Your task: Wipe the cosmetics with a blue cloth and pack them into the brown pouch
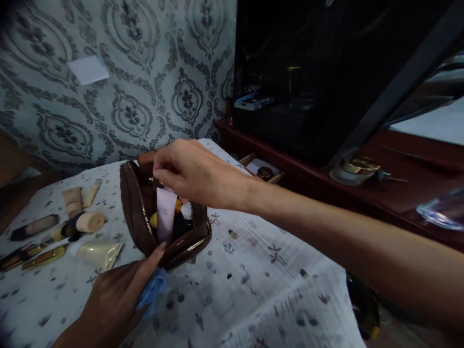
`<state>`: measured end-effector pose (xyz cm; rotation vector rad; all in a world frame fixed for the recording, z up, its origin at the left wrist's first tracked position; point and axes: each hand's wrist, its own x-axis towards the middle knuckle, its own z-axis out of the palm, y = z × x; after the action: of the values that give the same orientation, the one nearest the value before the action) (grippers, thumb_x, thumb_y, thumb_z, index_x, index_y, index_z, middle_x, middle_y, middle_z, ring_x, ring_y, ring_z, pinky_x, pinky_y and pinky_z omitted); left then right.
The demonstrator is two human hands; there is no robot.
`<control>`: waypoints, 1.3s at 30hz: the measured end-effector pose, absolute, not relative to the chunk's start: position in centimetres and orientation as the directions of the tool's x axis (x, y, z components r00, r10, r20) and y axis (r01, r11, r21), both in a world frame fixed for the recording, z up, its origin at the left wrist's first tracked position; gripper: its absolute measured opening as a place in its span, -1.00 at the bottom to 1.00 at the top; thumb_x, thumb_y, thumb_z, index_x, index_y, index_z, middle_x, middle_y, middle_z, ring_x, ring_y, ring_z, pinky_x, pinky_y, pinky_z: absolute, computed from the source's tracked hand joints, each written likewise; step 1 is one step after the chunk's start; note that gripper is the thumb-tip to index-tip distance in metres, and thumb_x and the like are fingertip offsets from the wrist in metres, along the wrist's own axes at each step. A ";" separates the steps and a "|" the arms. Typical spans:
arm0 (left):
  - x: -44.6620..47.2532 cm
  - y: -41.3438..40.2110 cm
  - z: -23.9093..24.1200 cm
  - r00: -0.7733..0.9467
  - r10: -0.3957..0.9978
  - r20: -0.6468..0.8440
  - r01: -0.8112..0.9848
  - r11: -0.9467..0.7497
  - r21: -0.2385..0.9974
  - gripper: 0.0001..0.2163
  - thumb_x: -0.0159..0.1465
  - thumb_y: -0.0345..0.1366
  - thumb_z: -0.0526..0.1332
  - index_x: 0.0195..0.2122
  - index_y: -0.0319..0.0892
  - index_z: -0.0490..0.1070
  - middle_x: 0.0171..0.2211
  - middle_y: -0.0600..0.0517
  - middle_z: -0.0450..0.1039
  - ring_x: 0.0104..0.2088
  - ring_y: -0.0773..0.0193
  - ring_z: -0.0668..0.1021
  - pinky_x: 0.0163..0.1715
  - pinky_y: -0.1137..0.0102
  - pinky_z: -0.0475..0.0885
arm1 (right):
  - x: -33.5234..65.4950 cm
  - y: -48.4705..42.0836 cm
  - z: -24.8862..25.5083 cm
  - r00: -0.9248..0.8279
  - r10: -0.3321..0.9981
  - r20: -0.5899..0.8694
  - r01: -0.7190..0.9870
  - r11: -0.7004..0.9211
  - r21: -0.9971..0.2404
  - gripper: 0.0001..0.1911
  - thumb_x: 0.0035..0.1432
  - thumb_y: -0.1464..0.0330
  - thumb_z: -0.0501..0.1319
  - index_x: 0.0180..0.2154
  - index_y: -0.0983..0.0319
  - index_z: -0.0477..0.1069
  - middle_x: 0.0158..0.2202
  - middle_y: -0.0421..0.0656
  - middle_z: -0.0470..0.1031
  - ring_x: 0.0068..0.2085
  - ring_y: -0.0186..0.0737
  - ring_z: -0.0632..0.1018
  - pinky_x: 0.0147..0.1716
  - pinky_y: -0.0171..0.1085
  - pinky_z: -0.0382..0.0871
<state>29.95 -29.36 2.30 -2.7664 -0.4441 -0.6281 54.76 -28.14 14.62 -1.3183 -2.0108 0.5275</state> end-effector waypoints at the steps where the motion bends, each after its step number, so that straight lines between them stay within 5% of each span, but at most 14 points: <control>1: 29.8 -29.5 2.3 0.850 0.241 0.469 0.354 -0.920 -0.169 -0.21 0.18 -0.60 -0.06 0.46 -0.37 -0.29 -0.43 0.02 0.58 -0.56 0.28 0.58 -0.58 0.43 0.47 | 54.8 -28.7 14.4 -0.261 0.909 0.324 0.607 0.416 -0.677 -0.78 0.28 0.47 0.11 -0.41 0.31 0.44 -0.54 -0.27 0.42 -0.57 -0.46 0.37 -0.52 -0.40 0.17; 9: 26.1 -29.1 1.5 0.790 0.270 0.551 0.400 -0.908 -0.128 -0.64 0.33 -0.48 -0.02 0.15 -0.30 0.26 -0.34 -0.07 0.61 -0.44 0.24 0.63 -0.46 0.45 0.50 | 53.3 -33.8 11.6 -0.401 0.869 0.290 0.522 0.478 -0.707 -0.75 0.37 0.35 0.09 -0.32 0.26 0.48 -0.51 -0.24 0.47 -0.55 -0.41 0.40 -0.52 -0.39 0.24; 16: 20.5 -27.5 -0.8 0.732 0.440 0.521 0.579 -0.804 -0.135 -0.80 0.40 -0.30 0.01 -0.09 -0.22 0.37 -0.33 -0.07 0.59 -0.42 0.22 0.62 -0.48 0.42 0.44 | 48.3 -35.0 7.0 -0.644 0.743 0.183 0.441 0.556 -0.705 -0.73 0.38 0.42 0.06 -0.30 0.28 0.51 -0.46 -0.18 0.49 -0.44 -0.37 0.45 -0.43 -0.38 0.24; 21: 17.9 -25.6 -2.1 0.536 0.656 0.531 0.799 -0.598 -0.066 -0.80 0.40 -0.22 0.03 -0.21 -0.18 0.39 -0.34 -0.06 0.54 -0.29 0.14 0.57 -0.35 0.35 0.44 | 42.6 -32.7 2.7 -0.658 0.744 0.116 0.448 0.511 -0.734 -0.80 0.29 0.49 0.11 -0.27 0.29 0.52 -0.47 -0.20 0.49 -0.45 -0.34 0.47 -0.38 -0.36 0.31; 25: 16.5 -23.8 -2.7 0.332 0.752 0.570 0.886 -0.456 0.087 -0.80 0.40 -0.18 0.05 -0.18 -0.17 0.37 -0.07 -0.16 0.47 -0.04 0.04 0.49 -0.02 0.19 0.43 | 37.9 -30.1 -0.5 -0.444 0.865 0.232 0.545 0.466 -0.697 -0.72 0.24 0.50 0.14 -0.02 0.33 0.45 -0.03 0.04 0.49 -0.06 -0.13 0.55 -0.02 -0.17 0.44; 28: 15.7 -23.0 -3.2 0.214 0.830 0.515 0.861 -0.409 0.302 -0.77 0.39 -0.12 0.04 -0.11 -0.16 0.31 -0.02 -0.16 0.42 0.02 0.02 0.47 0.06 0.11 0.39 | 35.3 -28.5 -2.2 -0.351 0.893 0.281 0.601 0.445 -0.664 -0.57 0.22 0.49 0.14 0.13 0.36 0.33 0.22 0.20 0.28 0.27 0.04 0.33 0.22 0.00 0.29; 32: 15.3 -22.7 -3.8 0.130 0.927 0.353 0.806 -0.306 0.507 -0.73 0.36 -0.01 0.03 -0.18 -0.12 0.21 -0.30 0.00 0.40 -0.24 0.07 0.52 -0.13 0.15 0.44 | 34.0 -27.7 -3.9 -0.338 0.904 0.262 0.657 0.425 -0.622 -0.52 0.20 0.48 0.14 0.16 0.37 0.28 0.28 0.22 0.21 0.32 0.09 0.24 0.28 0.08 0.20; 39: 15.3 -22.8 -3.0 0.103 0.932 0.347 0.696 -0.317 0.644 -0.68 0.29 0.02 0.13 -0.18 -0.14 0.35 -0.29 -0.01 0.45 -0.22 0.09 0.50 -0.09 0.23 0.36 | 34.6 -27.4 -5.0 -0.311 0.892 0.327 0.690 0.449 -0.568 -0.50 0.19 0.48 0.15 0.18 0.33 0.29 0.23 0.17 0.28 0.25 0.10 0.28 0.23 0.11 0.23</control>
<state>15.33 -22.75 -3.04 -2.5462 -1.9727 -1.2813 34.59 -27.40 -4.96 -1.3186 -2.0956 0.4319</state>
